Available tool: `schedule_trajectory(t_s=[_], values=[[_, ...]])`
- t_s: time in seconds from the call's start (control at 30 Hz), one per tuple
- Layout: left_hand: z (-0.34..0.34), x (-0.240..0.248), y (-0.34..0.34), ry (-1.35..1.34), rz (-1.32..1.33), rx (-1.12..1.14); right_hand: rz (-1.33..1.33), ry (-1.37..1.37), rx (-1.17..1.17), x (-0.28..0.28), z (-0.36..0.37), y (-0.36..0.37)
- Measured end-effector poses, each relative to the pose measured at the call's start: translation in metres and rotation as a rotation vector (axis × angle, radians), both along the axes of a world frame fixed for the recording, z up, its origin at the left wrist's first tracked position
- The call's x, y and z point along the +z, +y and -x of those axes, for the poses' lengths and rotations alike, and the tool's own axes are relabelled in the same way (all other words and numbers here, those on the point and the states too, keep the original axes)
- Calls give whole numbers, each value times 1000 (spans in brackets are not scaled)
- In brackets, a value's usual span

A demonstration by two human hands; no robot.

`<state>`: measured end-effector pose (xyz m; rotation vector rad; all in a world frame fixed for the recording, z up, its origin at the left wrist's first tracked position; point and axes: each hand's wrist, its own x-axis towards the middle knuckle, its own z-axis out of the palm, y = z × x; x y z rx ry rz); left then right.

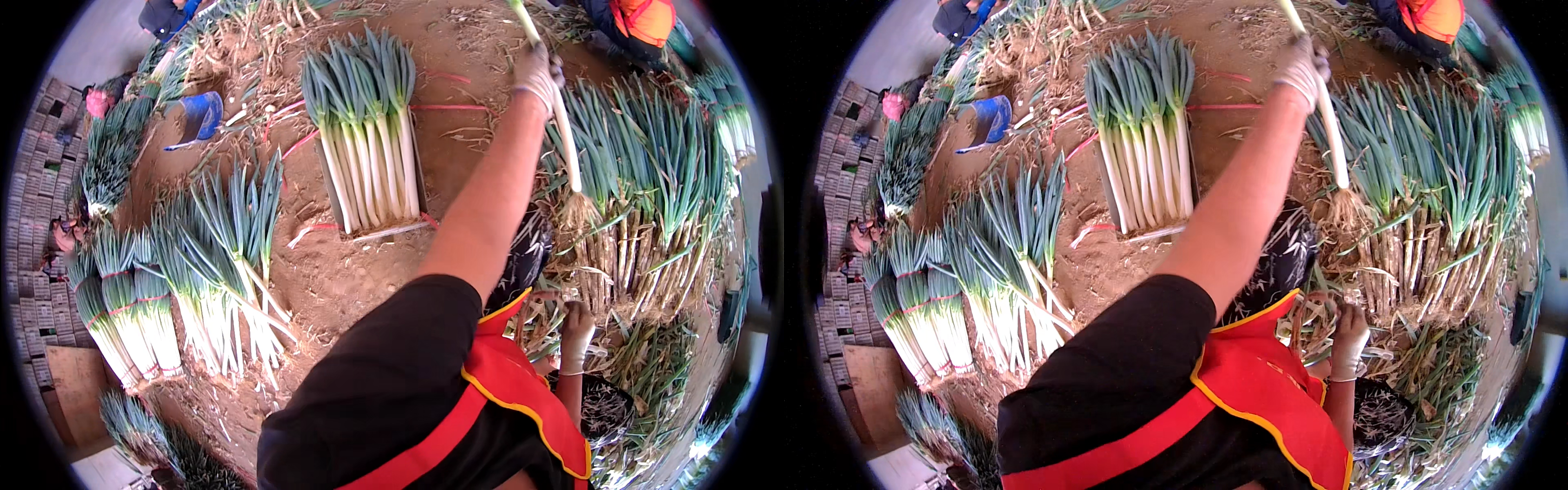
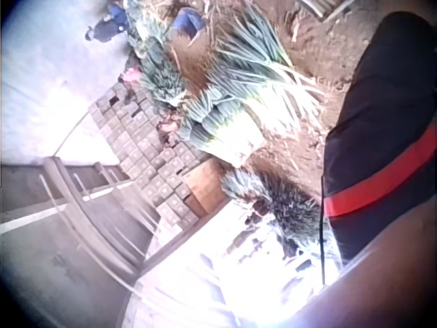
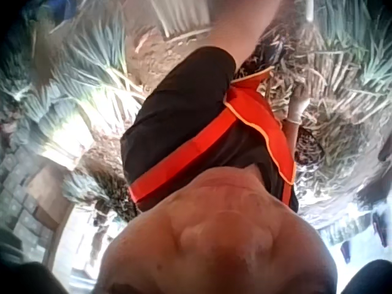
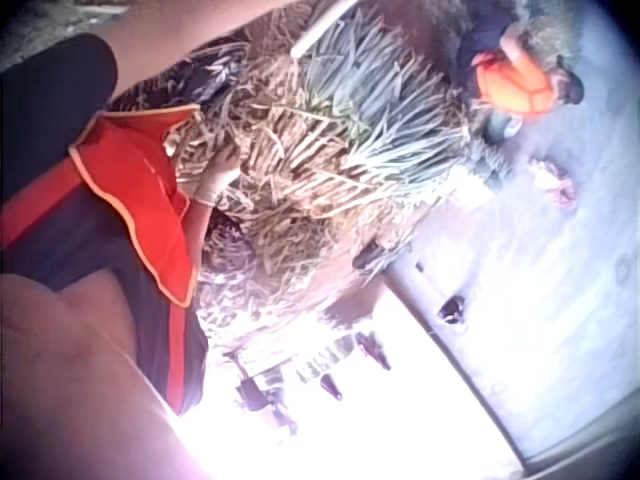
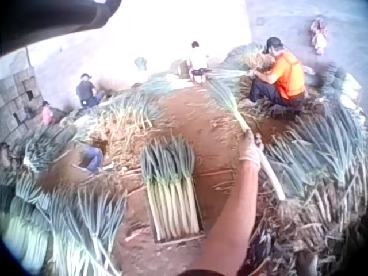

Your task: The person peels and cleans green onions by hand, removing the outer layers and debris before placing them into a crate.

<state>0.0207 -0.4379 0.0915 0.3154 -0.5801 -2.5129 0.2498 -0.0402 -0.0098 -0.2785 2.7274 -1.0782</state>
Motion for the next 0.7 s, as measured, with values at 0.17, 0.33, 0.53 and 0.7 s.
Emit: schedule_trajectory(t_s=[0.17,0.33,0.53,0.7], values=[[-65,-14,-134,-171,369,84,-347,130,368,-68,-3,59],[-160,-108,-258,-393,473,30,-47,-313,97,-49,-6,14],[-175,-185,-240,-820,589,1,-66,-474,21,-97,-18,41],[-176,-237,-238,-1012,637,-56,-194,-461,46,-133,-24,59]])
